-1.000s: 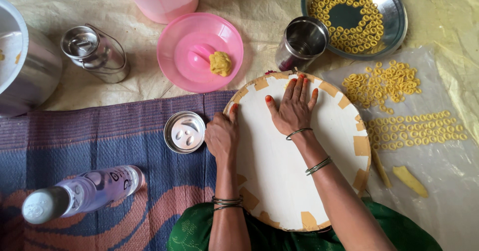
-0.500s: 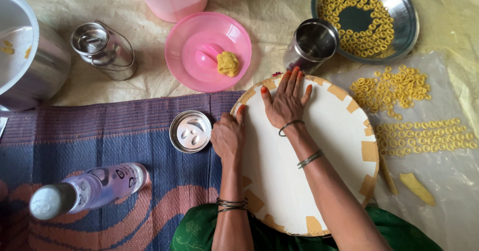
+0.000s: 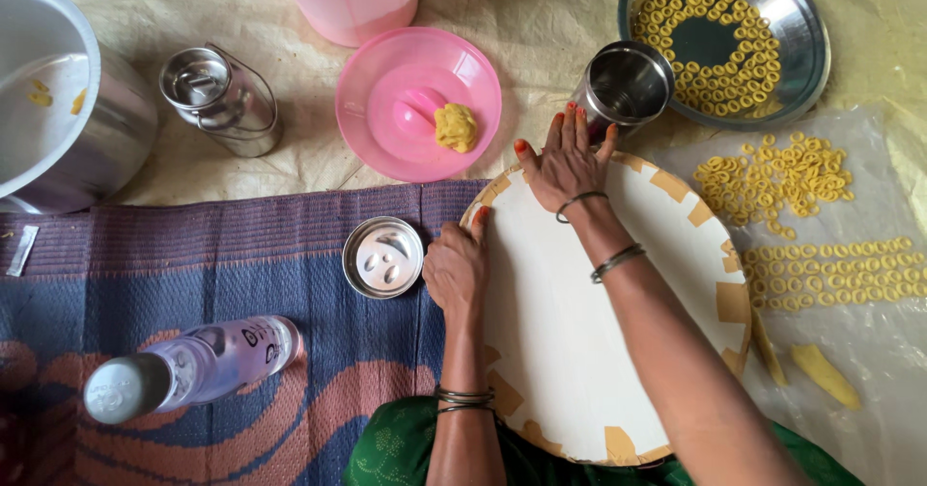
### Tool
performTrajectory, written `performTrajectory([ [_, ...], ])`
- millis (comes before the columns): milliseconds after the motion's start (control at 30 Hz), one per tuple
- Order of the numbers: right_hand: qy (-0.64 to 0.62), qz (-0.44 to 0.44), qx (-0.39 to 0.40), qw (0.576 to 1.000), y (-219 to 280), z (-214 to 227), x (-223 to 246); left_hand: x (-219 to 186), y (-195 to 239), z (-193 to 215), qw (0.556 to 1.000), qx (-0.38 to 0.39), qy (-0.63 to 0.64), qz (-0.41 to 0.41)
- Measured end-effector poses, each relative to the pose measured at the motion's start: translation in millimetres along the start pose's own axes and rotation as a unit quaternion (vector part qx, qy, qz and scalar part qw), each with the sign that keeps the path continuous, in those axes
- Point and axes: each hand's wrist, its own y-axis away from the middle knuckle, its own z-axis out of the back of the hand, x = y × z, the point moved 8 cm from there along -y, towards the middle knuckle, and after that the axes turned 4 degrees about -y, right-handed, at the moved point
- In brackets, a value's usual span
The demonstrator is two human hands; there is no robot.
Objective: The person rolls a small piece of yellow dough into a thin rope on a white circular board using their hands. They then use a metal cup to press and shape the dough before continuing to roll it into a long, thin strand.
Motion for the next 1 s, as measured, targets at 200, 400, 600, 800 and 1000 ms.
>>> performTrajectory([
  [200,0.077,0.119,-0.061,0.988,52.2,11.8,3.8,1.3,-1.4,-5.7,1.0,0.0,-0.009,-0.009],
  [400,0.109,0.146,0.024,0.983,107.5,8.0,-7.8,-0.6,-2.3,-2.5,1.0,0.003,0.012,-0.015],
  [600,0.017,0.184,0.107,0.977,135.9,-7.3,-4.1,-3.9,-0.2,1.2,1.0,-0.006,0.011,-0.028],
  [800,-0.005,0.158,0.051,0.986,71.4,-3.6,-11.4,-5.6,0.4,5.4,0.999,-0.026,0.017,-0.037],
  [1000,0.031,0.09,0.06,0.994,39.8,-10.5,-11.9,-3.9,0.5,4.6,0.999,-0.014,0.031,-0.023],
])
